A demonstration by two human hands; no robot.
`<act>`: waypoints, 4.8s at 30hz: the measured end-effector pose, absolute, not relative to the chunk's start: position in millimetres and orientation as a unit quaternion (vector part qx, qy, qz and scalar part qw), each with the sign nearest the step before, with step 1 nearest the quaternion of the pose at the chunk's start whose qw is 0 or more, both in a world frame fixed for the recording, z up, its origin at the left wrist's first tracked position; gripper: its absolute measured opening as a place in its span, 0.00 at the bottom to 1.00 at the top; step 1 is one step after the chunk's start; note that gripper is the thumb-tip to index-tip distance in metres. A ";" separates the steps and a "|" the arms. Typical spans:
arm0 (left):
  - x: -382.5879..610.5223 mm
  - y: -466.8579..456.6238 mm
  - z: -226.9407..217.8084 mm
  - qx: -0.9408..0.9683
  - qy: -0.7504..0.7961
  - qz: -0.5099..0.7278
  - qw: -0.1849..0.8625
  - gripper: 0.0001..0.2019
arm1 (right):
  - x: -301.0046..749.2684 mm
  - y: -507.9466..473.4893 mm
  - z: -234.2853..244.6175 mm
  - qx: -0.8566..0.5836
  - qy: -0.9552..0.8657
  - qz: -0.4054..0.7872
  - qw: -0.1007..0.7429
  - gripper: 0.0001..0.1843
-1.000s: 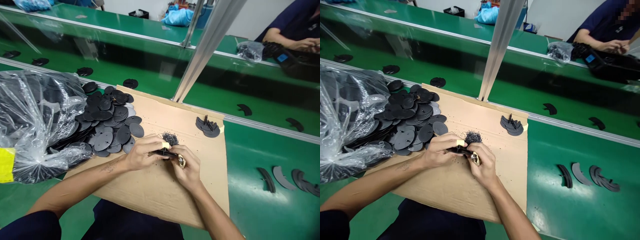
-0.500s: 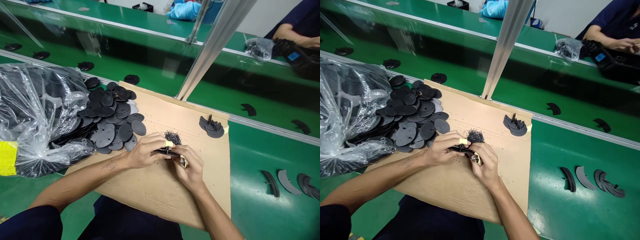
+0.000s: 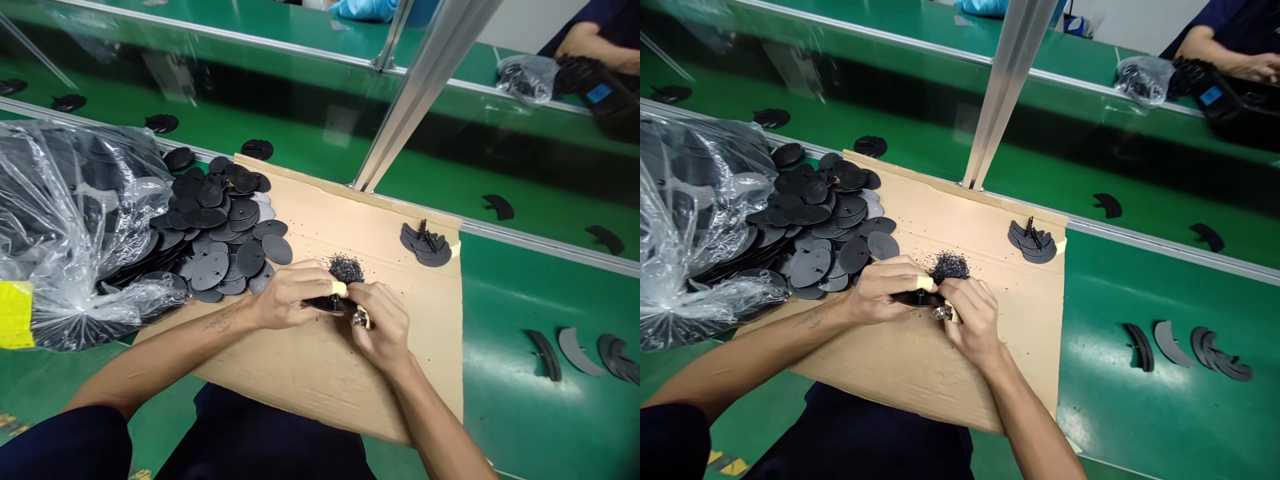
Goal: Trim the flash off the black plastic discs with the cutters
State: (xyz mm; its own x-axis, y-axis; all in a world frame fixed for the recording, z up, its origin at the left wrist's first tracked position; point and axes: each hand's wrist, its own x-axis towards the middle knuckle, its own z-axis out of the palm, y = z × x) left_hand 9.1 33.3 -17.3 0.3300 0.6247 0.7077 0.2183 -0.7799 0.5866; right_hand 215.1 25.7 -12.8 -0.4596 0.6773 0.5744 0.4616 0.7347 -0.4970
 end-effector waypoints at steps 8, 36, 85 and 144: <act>9.9 35.3 -17.6 0.798 0.267 0.505 0.193 0.07 | 217.0 27.5 -9.9 -0.320 -0.852 0.133 0.392 0.16; 14.2 29.8 -18.1 0.782 0.286 0.507 0.223 0.07 | 216.8 26.7 -11.6 -0.317 -0.832 0.147 0.431 0.14; -0.9 42.0 -0.6 0.696 0.235 0.363 0.573 0.11 | 217.8 27.3 -6.8 -0.265 -0.832 0.261 0.412 0.09; 5.9 33.1 -2.8 0.715 0.280 0.468 0.436 0.08 | 216.9 32.4 3.0 -0.316 -0.723 0.427 0.442 0.04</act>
